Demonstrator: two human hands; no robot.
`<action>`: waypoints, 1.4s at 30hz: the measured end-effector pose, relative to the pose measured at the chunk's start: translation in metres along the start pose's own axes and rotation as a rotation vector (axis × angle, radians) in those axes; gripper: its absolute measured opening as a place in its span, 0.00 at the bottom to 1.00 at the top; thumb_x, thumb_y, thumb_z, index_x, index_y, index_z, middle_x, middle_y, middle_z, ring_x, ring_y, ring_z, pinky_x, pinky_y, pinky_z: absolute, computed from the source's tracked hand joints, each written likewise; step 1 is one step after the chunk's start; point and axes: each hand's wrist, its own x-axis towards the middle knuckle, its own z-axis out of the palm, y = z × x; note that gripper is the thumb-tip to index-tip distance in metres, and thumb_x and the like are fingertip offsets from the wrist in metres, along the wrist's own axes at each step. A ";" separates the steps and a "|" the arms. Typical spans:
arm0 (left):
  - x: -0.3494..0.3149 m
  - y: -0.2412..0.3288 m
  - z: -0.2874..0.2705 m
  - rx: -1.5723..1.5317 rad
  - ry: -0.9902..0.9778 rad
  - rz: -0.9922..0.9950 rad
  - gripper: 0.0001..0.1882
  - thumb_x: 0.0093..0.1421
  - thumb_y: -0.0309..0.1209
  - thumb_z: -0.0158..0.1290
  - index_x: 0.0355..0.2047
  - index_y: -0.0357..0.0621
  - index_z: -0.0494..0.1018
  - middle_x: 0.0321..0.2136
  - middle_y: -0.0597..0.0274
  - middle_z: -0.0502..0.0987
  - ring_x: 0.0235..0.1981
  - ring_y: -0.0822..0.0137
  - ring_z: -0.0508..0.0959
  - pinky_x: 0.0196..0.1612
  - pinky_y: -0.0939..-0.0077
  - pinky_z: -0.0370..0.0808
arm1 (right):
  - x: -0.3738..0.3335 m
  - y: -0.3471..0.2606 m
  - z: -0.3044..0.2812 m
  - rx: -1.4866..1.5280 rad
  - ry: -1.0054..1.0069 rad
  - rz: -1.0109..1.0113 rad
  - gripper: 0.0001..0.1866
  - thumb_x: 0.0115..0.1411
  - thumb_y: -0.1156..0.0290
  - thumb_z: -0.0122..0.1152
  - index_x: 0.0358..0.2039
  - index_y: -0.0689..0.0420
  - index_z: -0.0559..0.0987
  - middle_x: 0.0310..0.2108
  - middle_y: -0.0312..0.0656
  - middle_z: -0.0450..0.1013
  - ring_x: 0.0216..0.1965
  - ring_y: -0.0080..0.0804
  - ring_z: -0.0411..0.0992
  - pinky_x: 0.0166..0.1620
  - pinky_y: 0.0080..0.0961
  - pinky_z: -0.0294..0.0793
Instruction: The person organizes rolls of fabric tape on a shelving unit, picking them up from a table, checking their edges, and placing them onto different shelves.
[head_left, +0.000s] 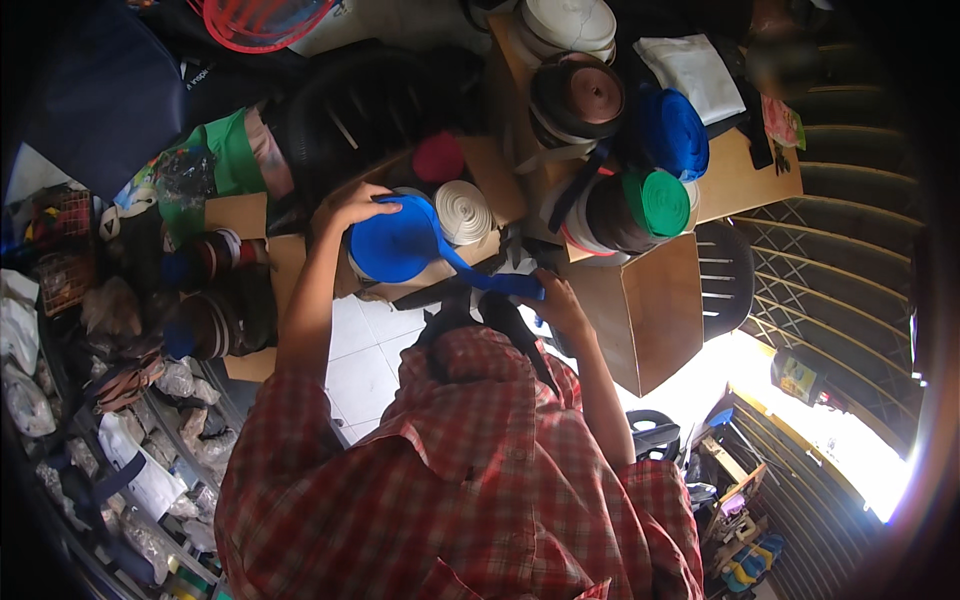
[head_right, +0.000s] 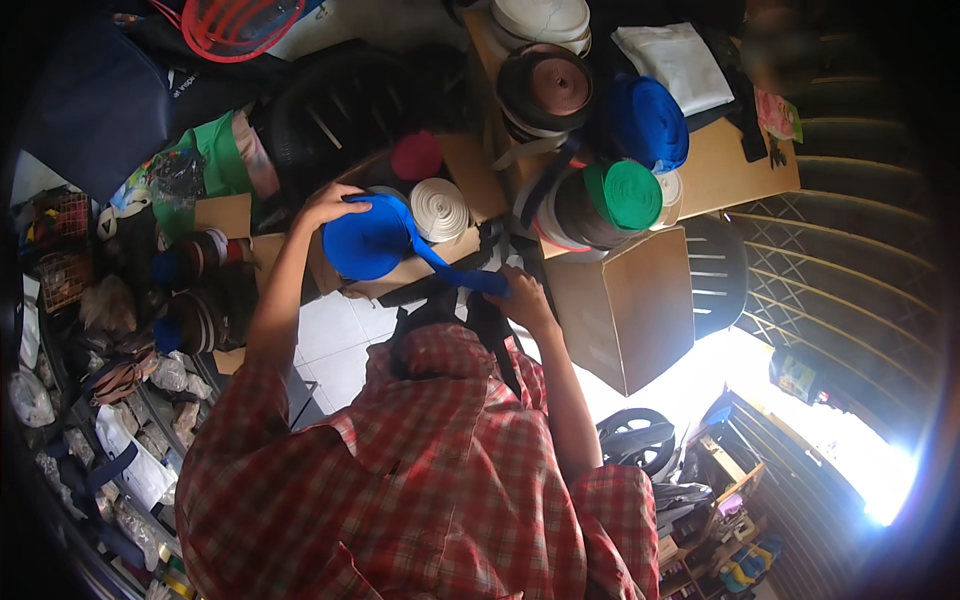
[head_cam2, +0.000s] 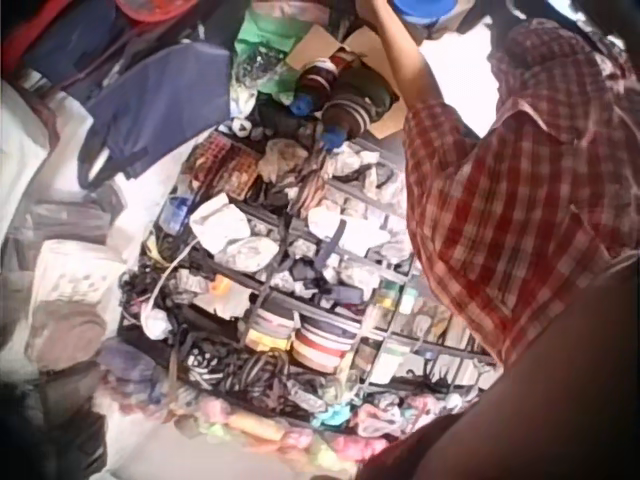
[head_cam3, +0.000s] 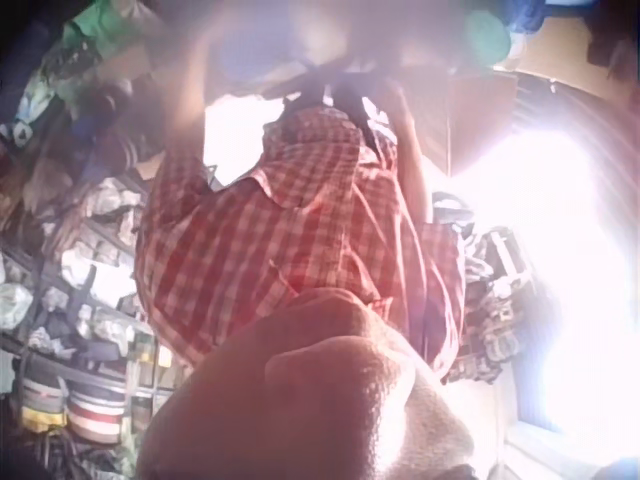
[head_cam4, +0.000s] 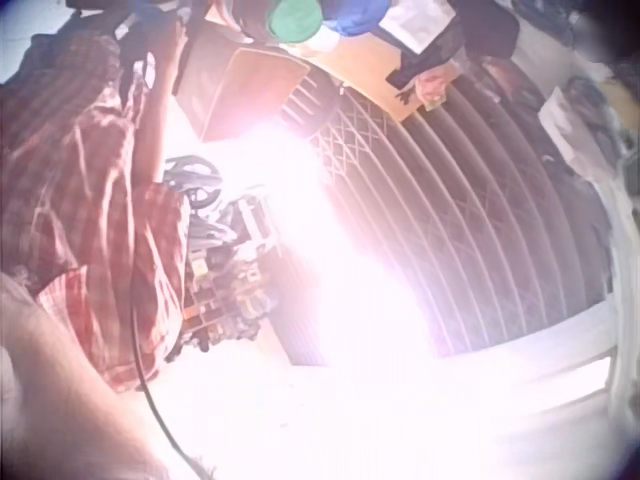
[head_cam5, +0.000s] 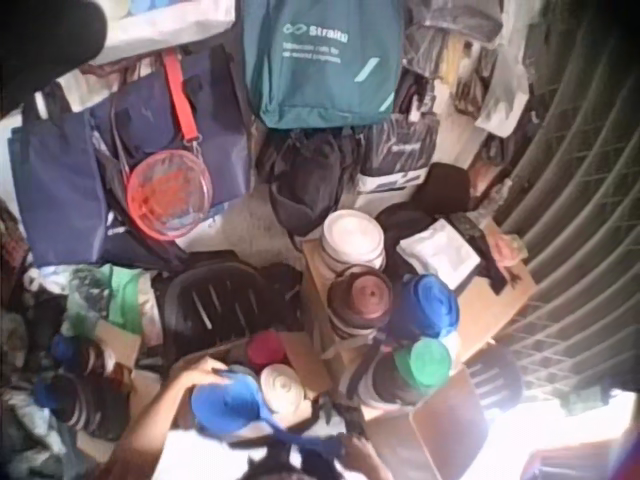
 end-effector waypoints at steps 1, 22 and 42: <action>-0.003 -0.003 0.001 -0.022 0.009 -0.022 0.28 0.49 0.53 0.59 0.45 0.49 0.78 0.40 0.58 0.80 0.42 0.63 0.79 0.49 0.72 0.71 | 0.012 0.000 0.001 0.091 -0.037 -0.044 0.22 0.45 0.65 0.69 0.40 0.59 0.74 0.39 0.51 0.73 0.44 0.52 0.71 0.45 0.42 0.71; -0.004 -0.006 0.024 0.410 0.633 0.272 0.25 0.53 0.41 0.57 0.49 0.43 0.71 0.40 0.50 0.76 0.45 0.50 0.74 0.49 0.63 0.70 | 0.031 -0.018 0.014 0.065 0.009 -0.053 0.26 0.49 0.66 0.67 0.48 0.60 0.71 0.38 0.55 0.74 0.43 0.53 0.72 0.43 0.41 0.70; -0.087 0.169 -0.017 -0.455 0.107 0.475 0.09 0.58 0.31 0.54 0.33 0.37 0.77 0.28 0.59 0.79 0.32 0.75 0.77 0.37 0.80 0.71 | -0.048 -0.055 -0.073 0.252 -0.230 -0.018 0.23 0.45 0.60 0.71 0.36 0.65 0.75 0.28 0.47 0.74 0.33 0.38 0.74 0.39 0.31 0.71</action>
